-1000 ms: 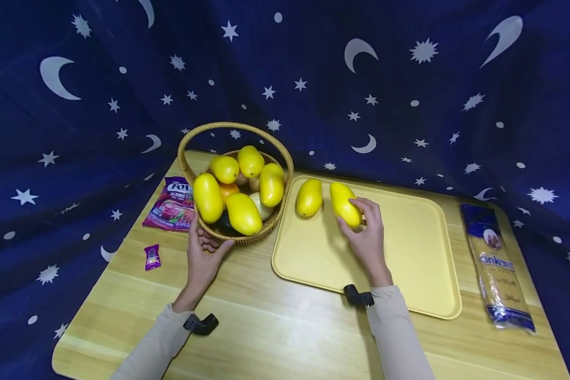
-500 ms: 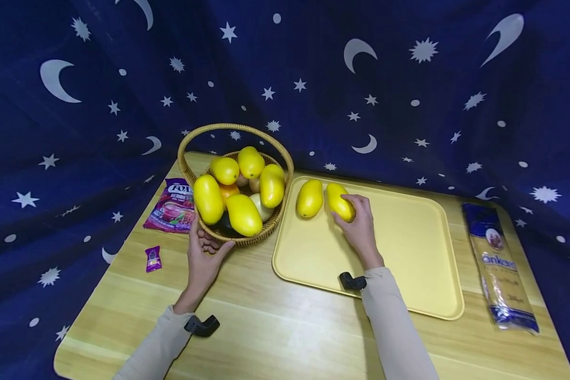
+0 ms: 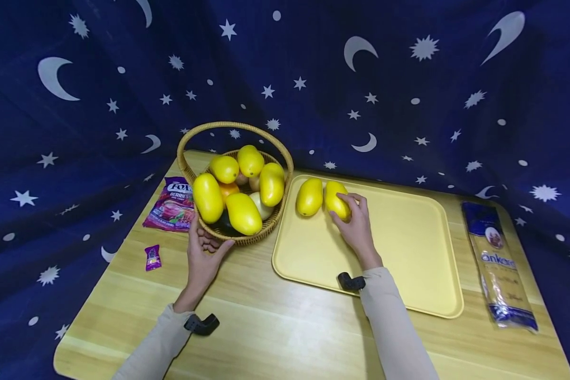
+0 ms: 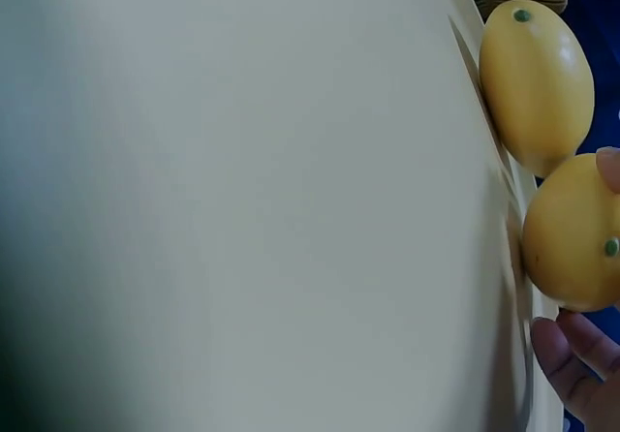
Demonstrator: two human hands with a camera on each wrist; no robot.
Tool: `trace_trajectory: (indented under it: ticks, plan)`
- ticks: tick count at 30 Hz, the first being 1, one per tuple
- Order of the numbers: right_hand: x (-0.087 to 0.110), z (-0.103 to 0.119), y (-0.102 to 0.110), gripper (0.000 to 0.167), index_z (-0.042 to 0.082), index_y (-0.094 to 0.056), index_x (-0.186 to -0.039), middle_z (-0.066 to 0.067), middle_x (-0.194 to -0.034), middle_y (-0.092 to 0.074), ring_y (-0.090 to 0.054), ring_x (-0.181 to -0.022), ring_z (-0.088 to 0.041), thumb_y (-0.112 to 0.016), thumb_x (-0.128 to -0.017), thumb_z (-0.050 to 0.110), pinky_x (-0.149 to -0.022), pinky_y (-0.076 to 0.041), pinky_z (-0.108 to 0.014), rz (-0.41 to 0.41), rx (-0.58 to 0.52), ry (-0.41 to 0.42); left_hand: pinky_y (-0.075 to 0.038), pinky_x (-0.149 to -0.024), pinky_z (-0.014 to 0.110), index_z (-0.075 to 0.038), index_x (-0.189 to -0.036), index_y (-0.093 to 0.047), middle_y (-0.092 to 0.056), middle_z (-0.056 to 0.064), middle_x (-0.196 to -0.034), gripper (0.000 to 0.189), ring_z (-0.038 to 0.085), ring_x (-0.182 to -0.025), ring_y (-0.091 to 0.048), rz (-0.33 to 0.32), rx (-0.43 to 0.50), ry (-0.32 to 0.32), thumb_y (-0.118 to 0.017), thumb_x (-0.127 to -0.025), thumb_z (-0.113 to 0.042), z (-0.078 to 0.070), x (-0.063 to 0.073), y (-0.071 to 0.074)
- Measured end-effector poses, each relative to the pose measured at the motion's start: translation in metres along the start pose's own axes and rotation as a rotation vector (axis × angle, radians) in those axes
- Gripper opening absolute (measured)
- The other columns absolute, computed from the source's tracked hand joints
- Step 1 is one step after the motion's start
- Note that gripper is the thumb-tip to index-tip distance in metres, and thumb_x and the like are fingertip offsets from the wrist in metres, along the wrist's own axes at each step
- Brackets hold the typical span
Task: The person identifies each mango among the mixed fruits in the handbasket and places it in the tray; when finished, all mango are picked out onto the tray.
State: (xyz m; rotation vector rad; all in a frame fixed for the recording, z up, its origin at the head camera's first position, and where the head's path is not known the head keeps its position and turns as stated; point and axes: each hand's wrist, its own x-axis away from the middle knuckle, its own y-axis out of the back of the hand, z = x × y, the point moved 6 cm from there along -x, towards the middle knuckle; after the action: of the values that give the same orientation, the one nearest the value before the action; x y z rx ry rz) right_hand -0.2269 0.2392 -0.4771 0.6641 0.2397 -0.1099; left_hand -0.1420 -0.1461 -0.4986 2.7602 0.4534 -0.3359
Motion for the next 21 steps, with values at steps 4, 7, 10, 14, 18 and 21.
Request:
trace_trajectory:
  ticks: [4,7,10,14,18,21]
  plan:
    - [0.000,0.000,0.000,0.054,0.011,-0.055,-0.138,-0.019,-0.138,-0.037,-0.044,-0.087,-0.017,-0.074,-0.087,0.013,-0.066,-0.037,-0.008,-0.004,0.011,0.018,-0.045,-0.067,0.030,-0.015,-0.158,-0.015,-0.048,0.015,-0.101,0.105,0.027,-0.078,-0.052,0.001,-0.005,0.022,-0.083,-0.079,-0.012,-0.008,0.000,0.000]
    - [0.000,0.000,0.000,0.057,0.011,-0.053,-0.139,-0.019,-0.137,-0.037,-0.042,-0.081,-0.016,-0.076,-0.086,0.012,-0.064,-0.037,-0.009,-0.005,0.019,0.018,-0.045,-0.066,0.029,-0.014,-0.158,-0.015,-0.048,0.014,-0.100,0.103,0.027,-0.078,-0.052,0.002,-0.005,0.028,-0.082,-0.079,-0.011,-0.010,0.000,0.000]
    - [0.000,0.000,-0.001,0.058,0.009,-0.052,-0.139,-0.020,-0.139,-0.035,-0.042,-0.080,-0.017,-0.076,-0.086,0.012,-0.064,-0.037,-0.009,0.004,0.024,0.005,-0.045,-0.066,0.029,-0.016,-0.158,-0.015,-0.048,0.013,-0.100,0.104,0.025,-0.078,-0.052,0.001,-0.005,0.022,-0.083,-0.079,-0.012,-0.006,0.000,0.001]
    - [0.000,-0.001,-0.003,0.059,0.008,-0.052,-0.140,-0.022,-0.140,-0.033,-0.046,-0.083,-0.021,-0.075,-0.086,0.012,-0.065,-0.040,-0.007,0.023,0.005,-0.014,-0.045,-0.065,0.029,-0.020,-0.158,-0.015,-0.048,0.012,-0.101,0.107,0.022,-0.078,-0.052,0.001,0.006,0.006,-0.084,-0.077,-0.016,-0.001,-0.001,0.001]
    - [0.000,-0.001,-0.004,0.059,0.007,-0.051,-0.140,-0.023,-0.138,-0.033,-0.050,-0.086,-0.024,-0.075,-0.087,0.012,-0.065,-0.040,-0.005,0.033,-0.016,-0.023,-0.045,-0.064,0.029,-0.024,-0.158,-0.014,-0.048,0.010,-0.101,0.106,0.021,-0.078,-0.052,0.007,0.020,-0.005,-0.084,-0.078,-0.022,0.001,-0.001,0.001]
    - [0.000,-0.001,-0.005,0.060,0.006,-0.051,-0.141,-0.023,-0.138,-0.032,-0.053,-0.089,-0.028,-0.075,-0.086,0.012,-0.064,-0.041,-0.004,0.039,-0.029,-0.028,-0.045,-0.064,0.027,-0.026,-0.158,-0.015,-0.048,0.009,-0.100,0.104,0.019,-0.077,-0.052,0.009,0.019,-0.013,-0.083,-0.079,-0.026,0.002,-0.001,0.001]
